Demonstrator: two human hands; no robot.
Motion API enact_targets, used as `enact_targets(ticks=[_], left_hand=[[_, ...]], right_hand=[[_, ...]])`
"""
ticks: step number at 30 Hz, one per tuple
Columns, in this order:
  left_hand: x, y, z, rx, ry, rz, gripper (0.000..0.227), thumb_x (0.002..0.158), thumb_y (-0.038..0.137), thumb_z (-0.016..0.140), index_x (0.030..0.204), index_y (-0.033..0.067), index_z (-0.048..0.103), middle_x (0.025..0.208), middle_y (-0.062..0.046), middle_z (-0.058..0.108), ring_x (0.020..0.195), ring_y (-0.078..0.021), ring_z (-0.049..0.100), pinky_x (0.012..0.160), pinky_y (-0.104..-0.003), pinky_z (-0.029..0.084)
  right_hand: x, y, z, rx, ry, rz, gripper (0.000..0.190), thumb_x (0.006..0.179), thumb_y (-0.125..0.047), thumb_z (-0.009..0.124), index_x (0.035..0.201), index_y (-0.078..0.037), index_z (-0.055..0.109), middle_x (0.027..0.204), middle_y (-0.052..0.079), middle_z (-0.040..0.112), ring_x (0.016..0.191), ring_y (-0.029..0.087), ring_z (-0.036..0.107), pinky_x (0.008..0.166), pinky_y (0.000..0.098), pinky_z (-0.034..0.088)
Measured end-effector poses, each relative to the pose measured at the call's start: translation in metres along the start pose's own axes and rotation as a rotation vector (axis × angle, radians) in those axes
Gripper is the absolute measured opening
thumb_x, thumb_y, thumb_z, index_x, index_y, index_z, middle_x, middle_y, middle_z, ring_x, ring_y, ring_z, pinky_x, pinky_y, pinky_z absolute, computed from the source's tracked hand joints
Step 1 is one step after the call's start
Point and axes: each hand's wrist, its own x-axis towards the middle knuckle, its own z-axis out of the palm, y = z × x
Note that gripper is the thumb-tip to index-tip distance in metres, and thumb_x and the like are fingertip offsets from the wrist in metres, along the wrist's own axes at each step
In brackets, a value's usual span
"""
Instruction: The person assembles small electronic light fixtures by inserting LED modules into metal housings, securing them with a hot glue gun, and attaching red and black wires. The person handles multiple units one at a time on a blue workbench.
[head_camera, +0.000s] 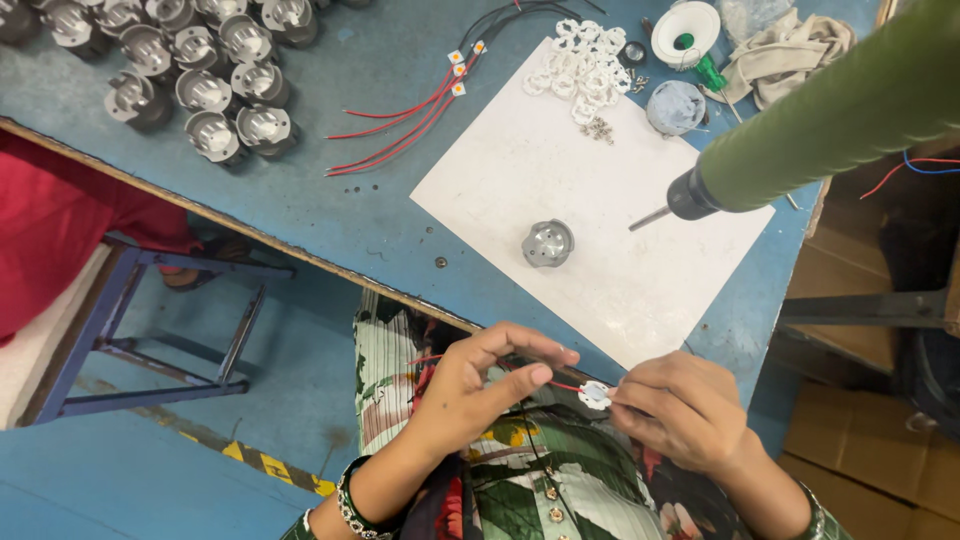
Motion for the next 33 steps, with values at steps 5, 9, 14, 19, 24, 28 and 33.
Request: enact_targets(ticks=[5,9,14,19,24,28,33], left_hand=[[0.013,0.021,0.006,0.204,-0.064,0.039,0.027,0.097,0.016,0.067,0.121,0.0022,0.067,0.122,-0.009,0.075,0.118,-0.0203,0.068,0.105,-0.035,0.051],[0.044,0.033,0.021,0.609,-0.256,0.133,0.031,0.095,0.02,0.067,0.122,0.0062,0.065,0.112,-0.009,0.08,0.111,-0.0232,0.073,0.099,-0.036,0.05],[0.117,0.003,0.073,0.888,-0.376,0.443,0.043,0.094,0.029,0.069,0.132,0.0097,0.059,0.114,-0.013,0.071,0.104,-0.0326,0.068,0.089,-0.044,0.052],[0.223,-0.029,0.139,1.13,-0.202,0.562,0.045,0.086,0.03,0.074,0.123,0.0104,0.058,0.113,-0.014,0.062,0.097,-0.0367,0.066,0.083,-0.049,0.051],[0.31,-0.04,0.14,1.161,0.006,0.579,0.037,0.087,0.026,0.076,0.117,0.011,0.061,0.113,-0.01,0.062,0.097,-0.0334,0.066,0.083,-0.046,0.052],[0.355,-0.052,0.144,1.419,0.229,0.818,0.036,0.079,0.026,0.079,0.105,0.0066,0.064,0.105,-0.01,0.062,0.1,-0.0286,0.065,0.081,-0.045,0.05],[0.392,-0.069,0.145,1.693,0.344,0.923,0.018,0.083,0.013,0.07,0.1,0.0102,0.067,0.102,-0.006,0.063,0.095,-0.0227,0.065,0.081,-0.043,0.046]], right_hand=[[-0.008,0.0,-0.007,-0.005,0.036,0.008,0.022,0.07,-0.005,0.086,0.086,-0.005,0.07,0.081,0.004,0.067,0.064,0.019,0.067,0.052,0.0301,0.05],[-0.028,-0.004,-0.023,-0.051,0.05,0.03,0.023,0.071,-0.002,0.085,0.088,-0.005,0.069,0.081,0.004,0.066,0.065,0.02,0.066,0.054,0.0309,0.052],[-0.055,-0.016,-0.042,-0.091,0.07,0.117,0.025,0.067,-0.003,0.085,0.085,-0.006,0.067,0.079,0.004,0.065,0.062,0.02,0.064,0.052,0.0306,0.051],[-0.084,-0.022,-0.059,-0.15,0.095,0.187,0.027,0.063,-0.001,0.084,0.084,-0.006,0.067,0.079,0.004,0.066,0.063,0.02,0.066,0.053,0.0307,0.052],[-0.121,-0.019,-0.079,-0.23,0.204,0.301,0.024,0.062,0.002,0.082,0.079,-0.006,0.068,0.075,0.003,0.066,0.06,0.015,0.067,0.051,0.0269,0.053],[-0.147,-0.012,-0.08,-0.18,0.251,0.357,0.024,0.061,-0.002,0.084,0.079,-0.007,0.069,0.074,0.002,0.067,0.061,0.014,0.068,0.052,0.0258,0.054],[-0.17,0.0,-0.076,-0.149,0.277,0.353,0.023,0.061,-0.005,0.085,0.077,-0.007,0.068,0.073,0.003,0.068,0.063,0.014,0.071,0.053,0.0253,0.055]])
